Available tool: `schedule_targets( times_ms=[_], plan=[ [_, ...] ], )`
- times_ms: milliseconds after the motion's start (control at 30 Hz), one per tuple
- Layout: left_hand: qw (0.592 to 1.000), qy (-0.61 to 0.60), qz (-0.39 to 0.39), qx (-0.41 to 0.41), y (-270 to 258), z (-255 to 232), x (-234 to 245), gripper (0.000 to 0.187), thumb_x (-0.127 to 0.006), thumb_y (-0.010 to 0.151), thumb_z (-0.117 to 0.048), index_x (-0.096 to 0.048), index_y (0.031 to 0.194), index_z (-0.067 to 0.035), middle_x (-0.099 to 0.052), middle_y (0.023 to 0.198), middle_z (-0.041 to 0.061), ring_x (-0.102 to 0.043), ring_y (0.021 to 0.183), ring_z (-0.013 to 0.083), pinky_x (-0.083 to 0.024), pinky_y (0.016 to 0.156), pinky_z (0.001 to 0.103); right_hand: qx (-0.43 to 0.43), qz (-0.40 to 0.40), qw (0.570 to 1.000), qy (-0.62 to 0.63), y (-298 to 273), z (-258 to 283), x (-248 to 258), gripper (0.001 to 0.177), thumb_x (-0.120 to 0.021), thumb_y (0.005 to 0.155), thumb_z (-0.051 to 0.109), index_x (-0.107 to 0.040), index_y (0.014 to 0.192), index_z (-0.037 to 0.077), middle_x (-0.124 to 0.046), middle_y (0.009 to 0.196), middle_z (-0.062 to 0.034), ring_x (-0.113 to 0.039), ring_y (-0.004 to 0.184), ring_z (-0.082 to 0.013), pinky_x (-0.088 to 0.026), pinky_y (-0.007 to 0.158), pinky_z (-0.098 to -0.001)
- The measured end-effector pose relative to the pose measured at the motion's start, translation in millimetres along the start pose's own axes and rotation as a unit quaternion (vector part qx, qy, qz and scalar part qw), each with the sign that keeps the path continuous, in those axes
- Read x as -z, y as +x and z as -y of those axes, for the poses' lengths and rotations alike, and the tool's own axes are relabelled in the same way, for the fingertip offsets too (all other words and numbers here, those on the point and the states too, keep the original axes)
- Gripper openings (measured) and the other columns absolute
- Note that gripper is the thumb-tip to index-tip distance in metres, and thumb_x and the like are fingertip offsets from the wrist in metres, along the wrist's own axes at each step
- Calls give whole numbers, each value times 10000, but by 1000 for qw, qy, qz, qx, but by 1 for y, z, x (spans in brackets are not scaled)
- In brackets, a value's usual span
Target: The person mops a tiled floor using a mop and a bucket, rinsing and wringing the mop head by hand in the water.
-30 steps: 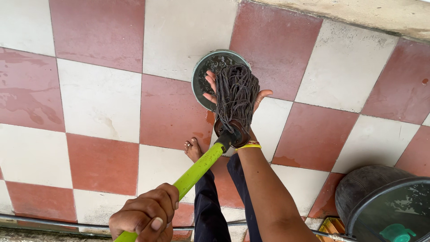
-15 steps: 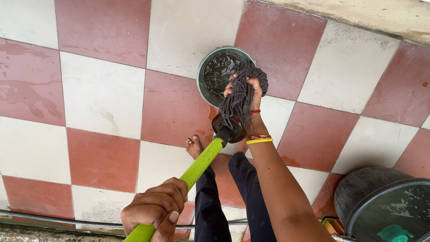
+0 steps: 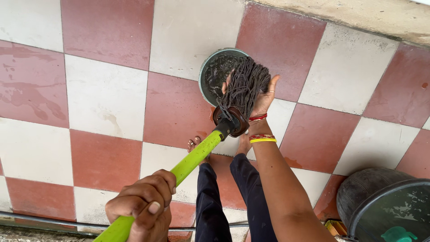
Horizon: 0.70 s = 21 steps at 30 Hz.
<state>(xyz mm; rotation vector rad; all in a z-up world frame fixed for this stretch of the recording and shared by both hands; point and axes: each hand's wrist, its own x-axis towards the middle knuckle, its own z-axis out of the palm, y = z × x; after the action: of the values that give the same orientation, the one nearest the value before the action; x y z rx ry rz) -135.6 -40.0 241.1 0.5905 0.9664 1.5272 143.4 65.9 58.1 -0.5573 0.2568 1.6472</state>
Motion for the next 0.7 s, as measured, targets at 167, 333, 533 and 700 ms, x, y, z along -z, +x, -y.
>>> schedule_targets(
  times_ms=[167,333,533,700],
  plan=[
    [999,12,-42,-9,3,-9,18,424,-592,785,-10,-226,593,-104,-267,473,19,-266,420,119,-366,512,352,42,-67,991,-106,-2,31,49,713,-622,774,622,-700,1243,91,-690,1247,-120,-647,1132,-295,-576,923,-517],
    [998,7,-60,-32,-4,-7,30,418,-548,854,-19,-246,586,-126,-282,451,-5,-266,411,97,-361,495,322,101,-57,992,-43,22,40,153,327,-612,1117,358,-648,1266,69,-637,1333,-113,-581,1288,-286,-543,1094,-472],
    [998,-9,-38,-39,-16,-2,34,363,-532,824,-11,-262,614,-135,-291,448,1,-275,404,105,-386,490,326,-10,147,989,-9,22,23,105,732,-674,923,540,-626,1360,-45,-644,1180,-149,-646,1130,-264,-583,997,-435],
    [999,-20,-4,-31,-17,-7,27,364,-551,793,11,-252,626,-115,-315,454,21,-292,411,106,-400,498,343,-8,234,969,-75,24,14,29,776,-765,791,562,-647,1315,2,-646,1219,-160,-664,1123,-267,-597,971,-438]
  ],
)
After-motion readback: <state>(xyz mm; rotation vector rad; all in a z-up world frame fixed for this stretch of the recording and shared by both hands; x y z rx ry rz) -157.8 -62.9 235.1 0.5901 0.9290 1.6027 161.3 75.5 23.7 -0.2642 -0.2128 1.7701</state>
